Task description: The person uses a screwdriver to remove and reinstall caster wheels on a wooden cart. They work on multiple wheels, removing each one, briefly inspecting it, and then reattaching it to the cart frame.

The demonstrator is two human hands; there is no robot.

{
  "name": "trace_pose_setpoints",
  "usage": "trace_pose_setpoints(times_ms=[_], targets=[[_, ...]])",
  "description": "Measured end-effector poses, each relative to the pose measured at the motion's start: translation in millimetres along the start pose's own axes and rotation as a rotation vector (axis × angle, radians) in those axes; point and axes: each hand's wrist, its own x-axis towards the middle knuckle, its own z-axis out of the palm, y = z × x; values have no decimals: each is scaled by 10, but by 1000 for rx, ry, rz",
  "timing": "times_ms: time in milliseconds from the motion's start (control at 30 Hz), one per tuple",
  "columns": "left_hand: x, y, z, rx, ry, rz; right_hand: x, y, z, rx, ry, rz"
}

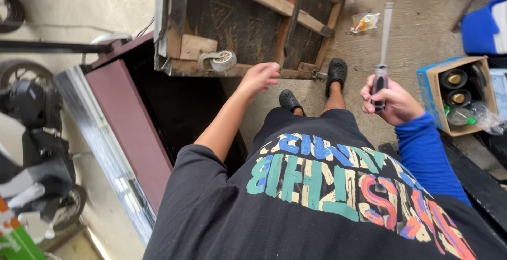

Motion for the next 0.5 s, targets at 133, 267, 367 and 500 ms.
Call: trace_pose_setpoints(times_ms=[133,267,367,500], targets=[[-434,18,-262,-148,324,-97,652,4,357,-202,-6,98],[-653,253,-476,801,523,194,1097,-11,782,-497,-31,69],[-596,344,-653,1211,684,362,1322,-12,1106,-937,47,124],[-584,170,-803,1307,511,408,1519,38,1439,-1171,32,48]])
